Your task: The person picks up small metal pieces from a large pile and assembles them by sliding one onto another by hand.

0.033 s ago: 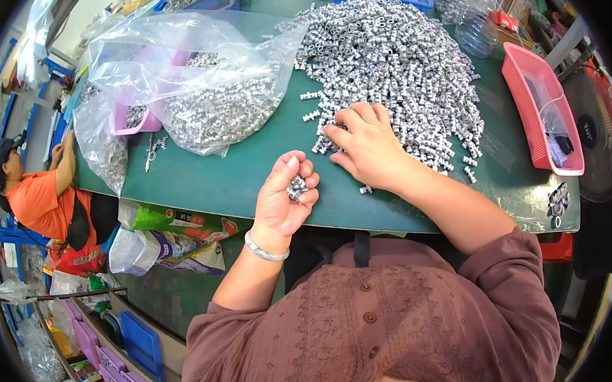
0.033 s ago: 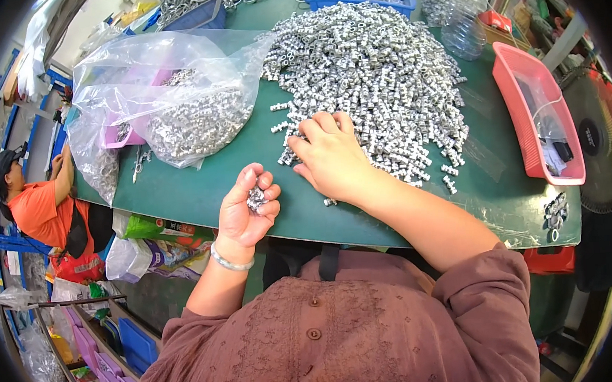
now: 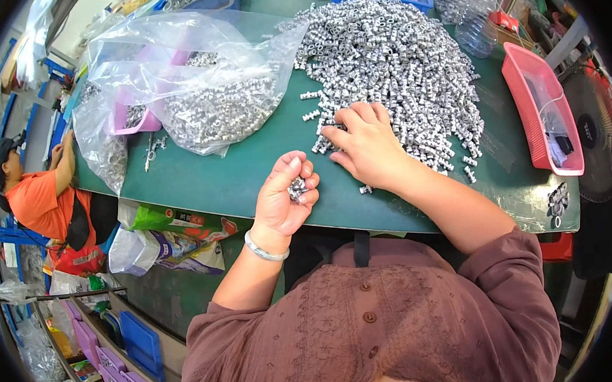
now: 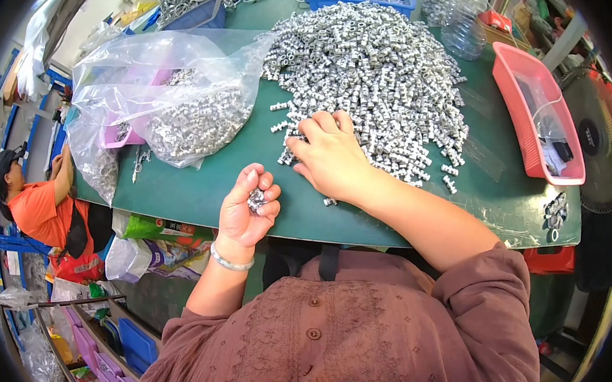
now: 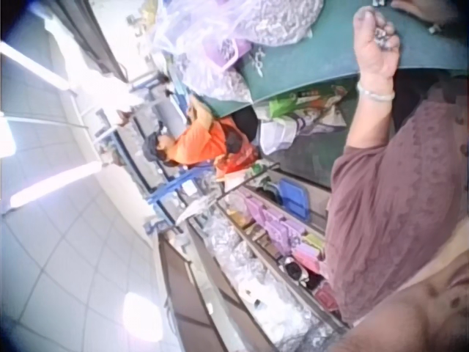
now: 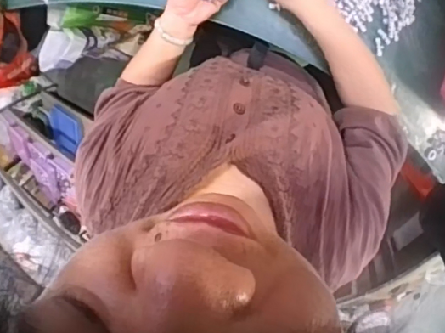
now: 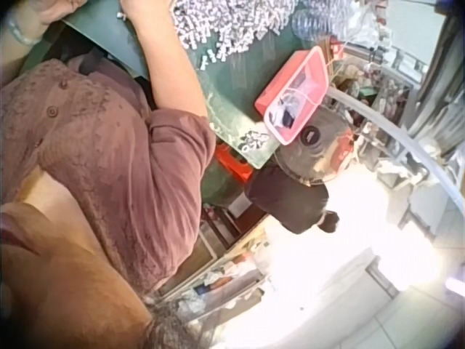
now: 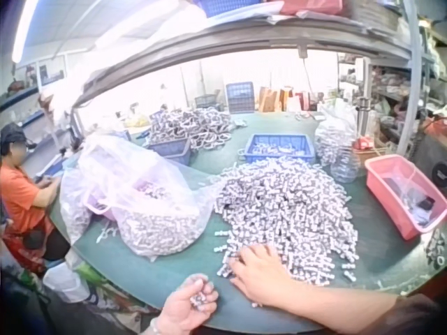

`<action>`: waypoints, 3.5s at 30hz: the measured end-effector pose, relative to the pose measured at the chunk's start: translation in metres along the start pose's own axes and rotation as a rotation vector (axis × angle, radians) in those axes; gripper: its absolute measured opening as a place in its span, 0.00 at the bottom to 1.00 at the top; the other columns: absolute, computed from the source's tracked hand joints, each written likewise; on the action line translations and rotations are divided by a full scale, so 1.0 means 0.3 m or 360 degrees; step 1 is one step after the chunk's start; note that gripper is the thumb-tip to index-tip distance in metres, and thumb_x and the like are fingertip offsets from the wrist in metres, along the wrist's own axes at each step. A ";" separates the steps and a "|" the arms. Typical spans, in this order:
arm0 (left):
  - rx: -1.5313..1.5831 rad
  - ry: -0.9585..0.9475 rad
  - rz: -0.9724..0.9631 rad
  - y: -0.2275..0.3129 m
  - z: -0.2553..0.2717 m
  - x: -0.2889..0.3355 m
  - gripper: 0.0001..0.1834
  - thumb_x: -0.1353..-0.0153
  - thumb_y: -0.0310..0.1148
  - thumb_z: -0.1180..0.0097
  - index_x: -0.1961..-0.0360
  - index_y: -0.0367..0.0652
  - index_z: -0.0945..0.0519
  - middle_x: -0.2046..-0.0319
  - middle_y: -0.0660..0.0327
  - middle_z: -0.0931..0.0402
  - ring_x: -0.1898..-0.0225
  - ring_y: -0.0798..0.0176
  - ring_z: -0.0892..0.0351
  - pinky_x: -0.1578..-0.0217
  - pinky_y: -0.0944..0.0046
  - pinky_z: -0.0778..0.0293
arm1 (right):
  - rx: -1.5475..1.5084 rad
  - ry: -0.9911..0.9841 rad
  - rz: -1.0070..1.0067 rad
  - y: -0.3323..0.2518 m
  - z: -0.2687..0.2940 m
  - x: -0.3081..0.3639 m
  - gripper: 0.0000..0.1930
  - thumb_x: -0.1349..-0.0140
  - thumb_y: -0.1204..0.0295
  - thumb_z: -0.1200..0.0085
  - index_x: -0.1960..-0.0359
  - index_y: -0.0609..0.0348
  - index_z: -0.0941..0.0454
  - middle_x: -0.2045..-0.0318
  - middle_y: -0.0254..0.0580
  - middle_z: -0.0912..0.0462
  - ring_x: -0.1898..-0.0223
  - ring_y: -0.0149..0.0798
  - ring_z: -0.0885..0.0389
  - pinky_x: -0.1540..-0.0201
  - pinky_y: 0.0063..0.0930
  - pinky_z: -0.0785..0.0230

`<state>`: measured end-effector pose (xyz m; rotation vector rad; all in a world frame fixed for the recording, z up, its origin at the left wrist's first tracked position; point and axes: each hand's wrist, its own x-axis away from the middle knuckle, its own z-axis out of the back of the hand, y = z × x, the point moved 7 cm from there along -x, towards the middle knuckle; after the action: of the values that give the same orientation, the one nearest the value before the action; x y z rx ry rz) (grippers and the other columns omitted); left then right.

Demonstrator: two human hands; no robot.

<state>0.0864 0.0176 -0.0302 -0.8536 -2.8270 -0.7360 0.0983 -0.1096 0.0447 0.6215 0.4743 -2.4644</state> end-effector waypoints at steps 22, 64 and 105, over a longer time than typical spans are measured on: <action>-0.0574 0.0053 0.0084 -0.042 -0.091 0.017 0.09 0.38 0.35 0.54 0.66 0.40 0.27 0.75 0.62 0.30 0.77 0.70 0.34 0.85 0.79 0.42 | -0.2159 -0.0170 -0.0737 0.085 -0.041 0.064 0.08 0.43 0.79 0.50 0.62 0.64 0.25 0.68 0.32 0.23 0.67 0.22 0.27 0.63 0.16 0.33; 0.0304 0.0059 0.0189 0.023 -0.007 0.032 0.12 0.38 0.39 0.54 0.70 0.41 0.29 0.75 0.62 0.32 0.75 0.67 0.34 0.83 0.76 0.36 | 0.0167 -0.0378 0.0234 -0.034 -0.087 -0.094 0.10 0.60 0.68 0.39 0.74 0.54 0.22 0.69 0.38 0.28 0.60 0.40 0.32 0.57 0.34 0.42; -0.0251 0.0327 -0.0200 -0.034 -0.165 0.018 0.12 0.37 0.43 0.54 0.67 0.46 0.30 0.76 0.69 0.31 0.79 0.77 0.35 0.85 0.79 0.40 | -0.2178 -0.0113 -0.0681 -0.049 0.023 0.019 0.05 0.46 0.80 0.47 0.67 0.61 0.27 0.74 0.29 0.25 0.71 0.21 0.28 0.68 0.16 0.34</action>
<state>0.0740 -0.0107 0.0101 -0.5842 -2.6851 -1.0119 0.0832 -0.1036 0.0503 -0.1764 2.1048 -1.8141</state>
